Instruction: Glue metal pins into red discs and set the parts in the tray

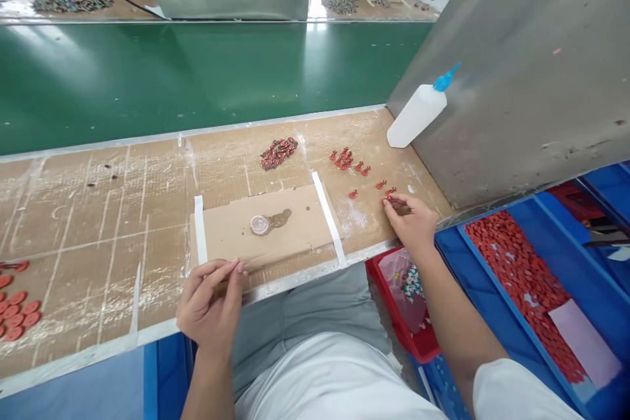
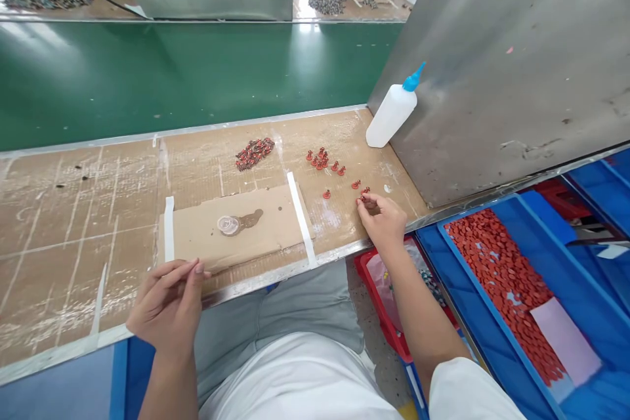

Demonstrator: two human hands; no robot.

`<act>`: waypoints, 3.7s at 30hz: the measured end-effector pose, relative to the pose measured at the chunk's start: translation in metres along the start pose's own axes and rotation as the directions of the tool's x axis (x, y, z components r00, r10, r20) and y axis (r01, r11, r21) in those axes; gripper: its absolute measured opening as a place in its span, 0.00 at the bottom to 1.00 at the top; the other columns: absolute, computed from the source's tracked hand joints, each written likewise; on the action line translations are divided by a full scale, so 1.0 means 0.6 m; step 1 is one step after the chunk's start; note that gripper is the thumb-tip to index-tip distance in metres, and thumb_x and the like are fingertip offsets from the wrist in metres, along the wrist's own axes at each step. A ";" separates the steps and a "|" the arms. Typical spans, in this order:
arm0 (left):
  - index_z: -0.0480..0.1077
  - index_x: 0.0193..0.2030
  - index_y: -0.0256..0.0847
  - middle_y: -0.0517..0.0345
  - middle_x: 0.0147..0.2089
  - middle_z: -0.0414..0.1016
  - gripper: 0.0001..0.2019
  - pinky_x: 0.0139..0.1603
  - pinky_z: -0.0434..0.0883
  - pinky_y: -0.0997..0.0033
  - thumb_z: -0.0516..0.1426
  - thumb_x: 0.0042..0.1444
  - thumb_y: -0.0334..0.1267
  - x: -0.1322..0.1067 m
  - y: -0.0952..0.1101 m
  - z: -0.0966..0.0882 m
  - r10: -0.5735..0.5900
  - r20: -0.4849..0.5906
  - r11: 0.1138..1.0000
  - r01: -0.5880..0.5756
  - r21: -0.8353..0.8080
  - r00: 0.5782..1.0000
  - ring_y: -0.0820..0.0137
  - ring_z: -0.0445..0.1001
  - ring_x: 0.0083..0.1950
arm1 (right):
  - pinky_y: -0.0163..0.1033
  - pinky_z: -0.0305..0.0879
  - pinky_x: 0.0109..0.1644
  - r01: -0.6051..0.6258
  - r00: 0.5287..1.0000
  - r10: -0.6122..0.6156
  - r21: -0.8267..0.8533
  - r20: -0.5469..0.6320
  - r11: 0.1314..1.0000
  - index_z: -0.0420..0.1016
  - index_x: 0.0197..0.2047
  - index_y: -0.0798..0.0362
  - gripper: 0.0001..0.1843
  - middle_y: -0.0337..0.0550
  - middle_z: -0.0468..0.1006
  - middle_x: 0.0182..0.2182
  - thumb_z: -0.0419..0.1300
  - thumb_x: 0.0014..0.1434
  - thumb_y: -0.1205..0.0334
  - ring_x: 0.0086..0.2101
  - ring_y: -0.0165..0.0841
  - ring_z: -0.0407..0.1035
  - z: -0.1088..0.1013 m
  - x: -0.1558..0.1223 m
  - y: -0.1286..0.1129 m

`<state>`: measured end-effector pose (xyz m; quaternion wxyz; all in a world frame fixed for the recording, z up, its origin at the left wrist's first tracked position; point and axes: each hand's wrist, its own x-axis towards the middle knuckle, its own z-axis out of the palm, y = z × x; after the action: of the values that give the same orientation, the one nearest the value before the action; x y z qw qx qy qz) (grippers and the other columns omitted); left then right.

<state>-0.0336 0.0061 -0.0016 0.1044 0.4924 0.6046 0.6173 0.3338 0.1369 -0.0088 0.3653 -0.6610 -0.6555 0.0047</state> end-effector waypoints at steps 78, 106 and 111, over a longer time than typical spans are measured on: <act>0.79 0.38 0.39 0.60 0.37 0.75 0.10 0.24 0.74 0.71 0.66 0.50 0.24 0.010 0.009 0.002 -0.082 -0.092 0.996 0.078 -0.038 0.992 0.76 0.75 0.27 | 0.44 0.78 0.39 -0.364 0.919 0.263 0.372 0.295 0.854 0.76 0.48 0.55 0.35 0.50 0.83 0.38 0.75 0.40 0.45 0.32 0.36 0.78 0.054 0.074 0.002; 0.79 0.39 0.40 0.59 0.38 0.75 0.08 0.25 0.75 0.71 0.67 0.51 0.28 0.008 0.006 0.003 -0.099 -0.073 0.995 0.099 -0.005 0.992 0.76 0.75 0.27 | 0.44 0.77 0.38 -0.326 0.884 0.158 0.337 0.439 0.883 0.78 0.47 0.56 0.38 0.48 0.82 0.34 0.78 0.33 0.48 0.29 0.34 0.75 0.091 0.171 -0.001; 0.79 0.38 0.39 0.60 0.39 0.75 0.08 0.25 0.75 0.72 0.66 0.51 0.27 0.008 0.008 0.005 -0.098 -0.080 0.995 0.097 -0.024 0.992 0.77 0.75 0.27 | 0.48 0.76 0.39 -0.215 0.879 0.098 0.206 0.466 0.955 0.76 0.52 0.55 0.42 0.47 0.81 0.36 0.77 0.35 0.44 0.29 0.35 0.73 0.093 0.186 -0.014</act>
<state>-0.0317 0.0103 0.0044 0.1150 0.4357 0.6254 0.6371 0.3150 0.2598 0.0074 0.2825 -0.6413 -0.6602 0.2703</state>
